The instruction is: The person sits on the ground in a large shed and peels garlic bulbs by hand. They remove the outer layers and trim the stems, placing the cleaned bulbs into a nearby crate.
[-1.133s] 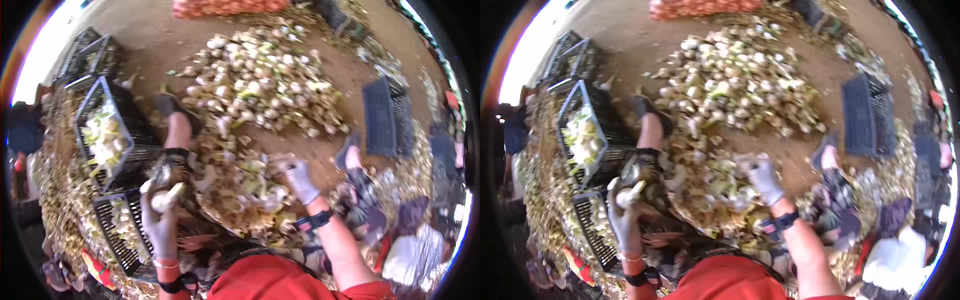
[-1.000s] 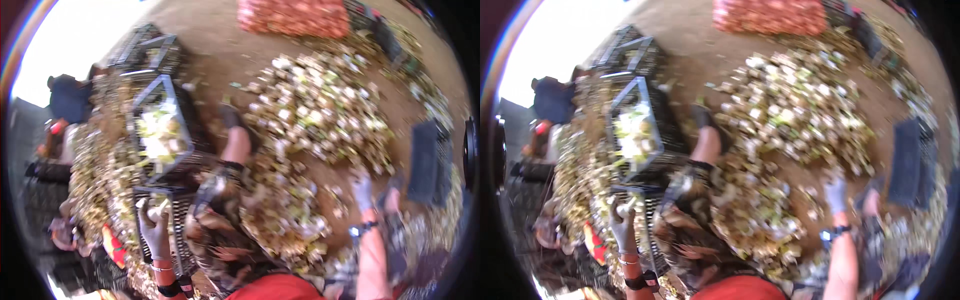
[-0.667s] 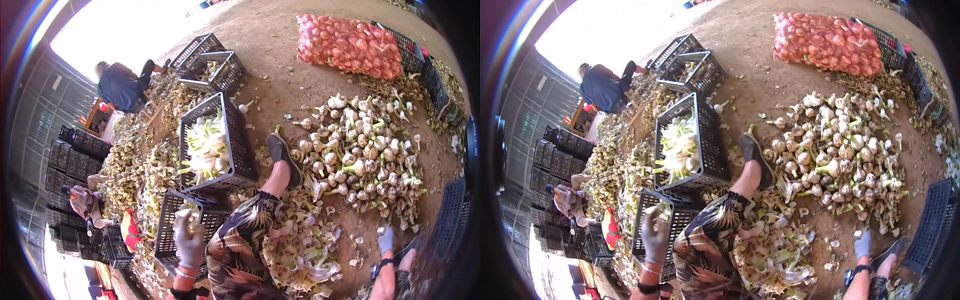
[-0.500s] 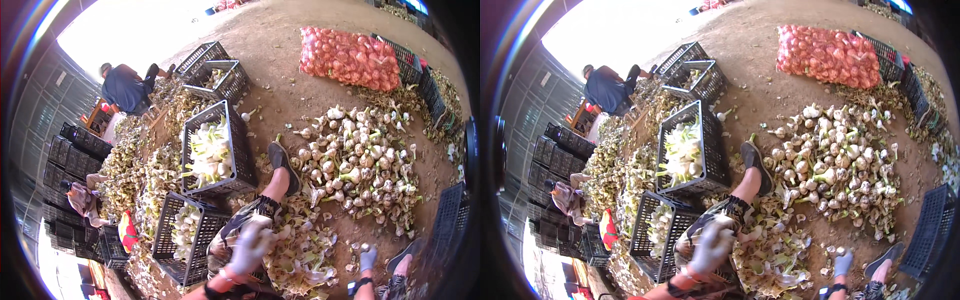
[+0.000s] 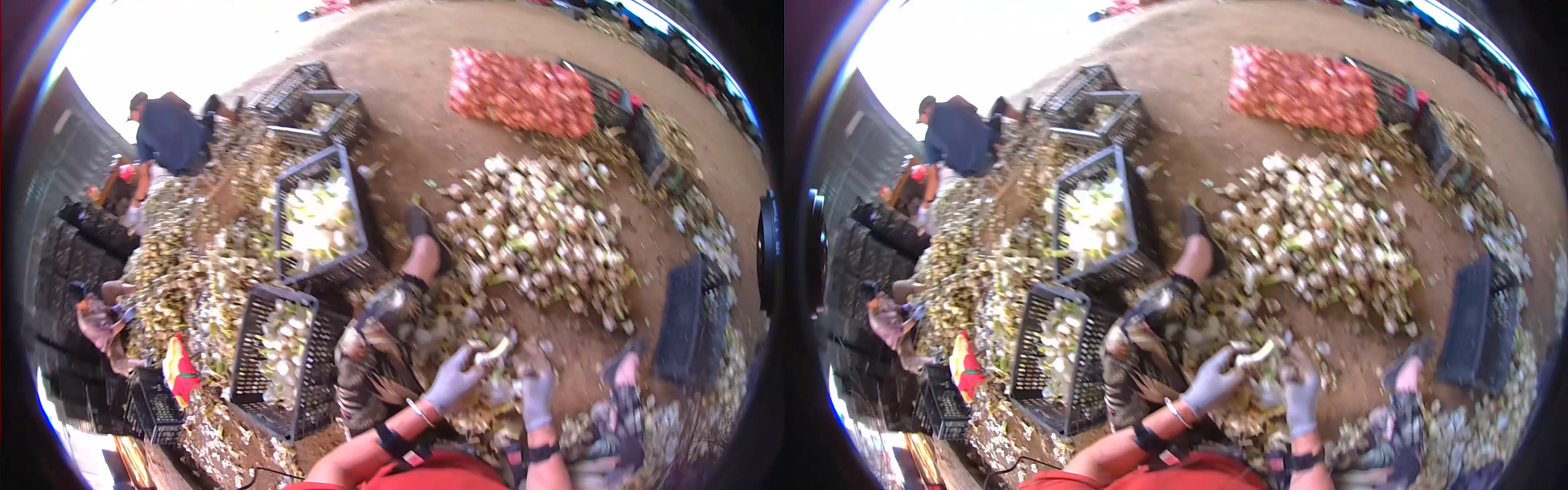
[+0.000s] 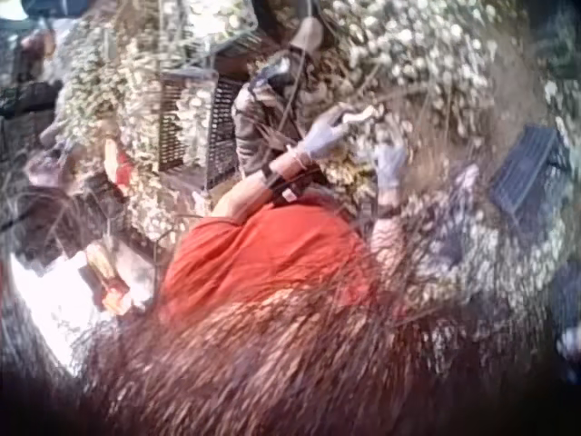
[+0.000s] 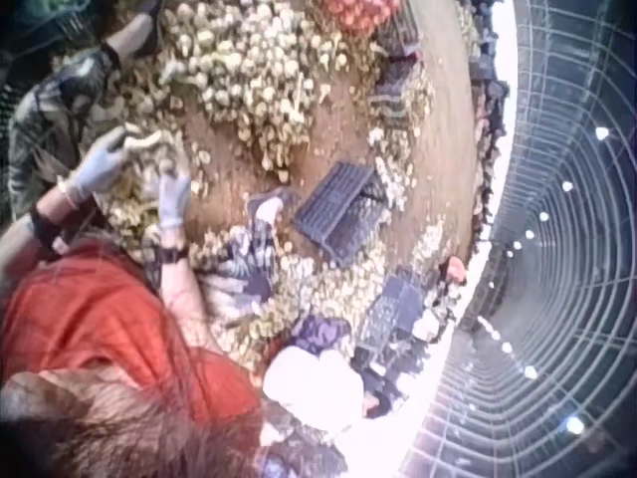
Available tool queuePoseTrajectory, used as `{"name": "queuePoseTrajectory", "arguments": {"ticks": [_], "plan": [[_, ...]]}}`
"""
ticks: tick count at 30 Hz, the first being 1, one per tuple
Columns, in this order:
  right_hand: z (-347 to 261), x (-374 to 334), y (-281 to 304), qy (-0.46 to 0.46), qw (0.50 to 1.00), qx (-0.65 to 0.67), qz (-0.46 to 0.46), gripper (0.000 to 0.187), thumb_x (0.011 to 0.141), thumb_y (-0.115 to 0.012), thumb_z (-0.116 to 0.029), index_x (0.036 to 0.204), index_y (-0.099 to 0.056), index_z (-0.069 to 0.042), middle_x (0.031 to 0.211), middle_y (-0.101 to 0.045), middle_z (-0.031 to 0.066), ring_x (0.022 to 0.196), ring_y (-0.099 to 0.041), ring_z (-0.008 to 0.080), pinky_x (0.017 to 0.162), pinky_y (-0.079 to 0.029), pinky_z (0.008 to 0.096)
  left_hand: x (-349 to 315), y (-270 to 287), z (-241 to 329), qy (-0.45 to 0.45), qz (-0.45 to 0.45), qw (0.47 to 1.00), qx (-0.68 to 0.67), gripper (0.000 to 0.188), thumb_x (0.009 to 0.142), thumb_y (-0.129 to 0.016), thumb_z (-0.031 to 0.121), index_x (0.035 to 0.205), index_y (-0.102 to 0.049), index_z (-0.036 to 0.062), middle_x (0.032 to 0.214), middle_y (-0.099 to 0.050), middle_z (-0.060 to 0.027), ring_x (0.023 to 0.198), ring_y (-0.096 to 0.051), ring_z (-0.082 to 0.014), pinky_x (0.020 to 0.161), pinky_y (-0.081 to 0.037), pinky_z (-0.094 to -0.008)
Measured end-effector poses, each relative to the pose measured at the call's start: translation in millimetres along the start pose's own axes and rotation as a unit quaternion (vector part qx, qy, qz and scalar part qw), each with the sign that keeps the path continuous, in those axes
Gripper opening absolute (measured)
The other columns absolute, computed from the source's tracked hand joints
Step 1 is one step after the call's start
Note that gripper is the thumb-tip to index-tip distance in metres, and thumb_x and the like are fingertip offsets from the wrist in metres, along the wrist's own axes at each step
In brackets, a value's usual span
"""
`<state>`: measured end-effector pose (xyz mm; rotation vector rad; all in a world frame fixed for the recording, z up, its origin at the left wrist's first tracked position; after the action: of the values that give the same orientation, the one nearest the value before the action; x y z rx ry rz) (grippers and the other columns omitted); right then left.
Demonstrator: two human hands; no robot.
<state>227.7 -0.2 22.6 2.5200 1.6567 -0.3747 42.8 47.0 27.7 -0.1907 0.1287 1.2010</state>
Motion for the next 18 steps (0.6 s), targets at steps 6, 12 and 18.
{"name": "queuePoseTrajectory", "arguments": {"ticks": [6,12,18], "plan": [[-25,-30,-14,0.038,0.988,-0.145,-0.035,0.017,0.094,-0.068,-0.013,0.094,-0.074,0.003,0.072,-0.067,0.0035,0.069,-0.052,0.0077,0.059,-0.044,0.031,-39,-14,51,0.046,-0.005,0.999,0.024,0.04,0.096,-0.067,0.01,0.133,-0.056,-0.0025,0.113,-0.067,-0.0035,0.104,-0.06,-0.009,0.091,-0.052,-0.0269],[-43,-55,0,-0.031,0.998,-0.011,-0.048,0.016,0.096,-0.063,-0.008,0.103,-0.074,0.002,0.087,-0.07,0.0002,0.078,-0.061,0.0073,0.069,-0.053,0.0282,-39,-17,47,0.068,-0.056,0.989,-0.122,0.04,0.097,-0.059,0.003,0.137,-0.055,-0.0003,0.115,-0.067,-0.0013,0.103,-0.059,-0.0071,0.093,-0.05,-0.0248],[-50,-47,-11,-0.087,0.99,0.035,-0.105,0.025,0.092,-0.066,-0.004,0.116,-0.071,0.001,0.103,-0.072,-0.0005,0.089,-0.063,0.0061,0.081,-0.053,0.0258,-39,-14,40,-0.002,-0.06,0.996,-0.06,0.046,0.101,-0.057,0.009,0.145,-0.047,-0.0001,0.123,-0.064,-0.0046,0.106,-0.06,-0.0087,0.096,-0.049,-0.0263]]}}
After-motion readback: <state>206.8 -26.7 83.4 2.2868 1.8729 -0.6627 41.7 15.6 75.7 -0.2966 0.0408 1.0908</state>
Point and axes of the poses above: each hand's wrist, its own x-axis towards the middle knuckle, its own y-axis out of the back of the hand, z = x × y, the point moved 3 cm from there along x, towards the middle knuckle
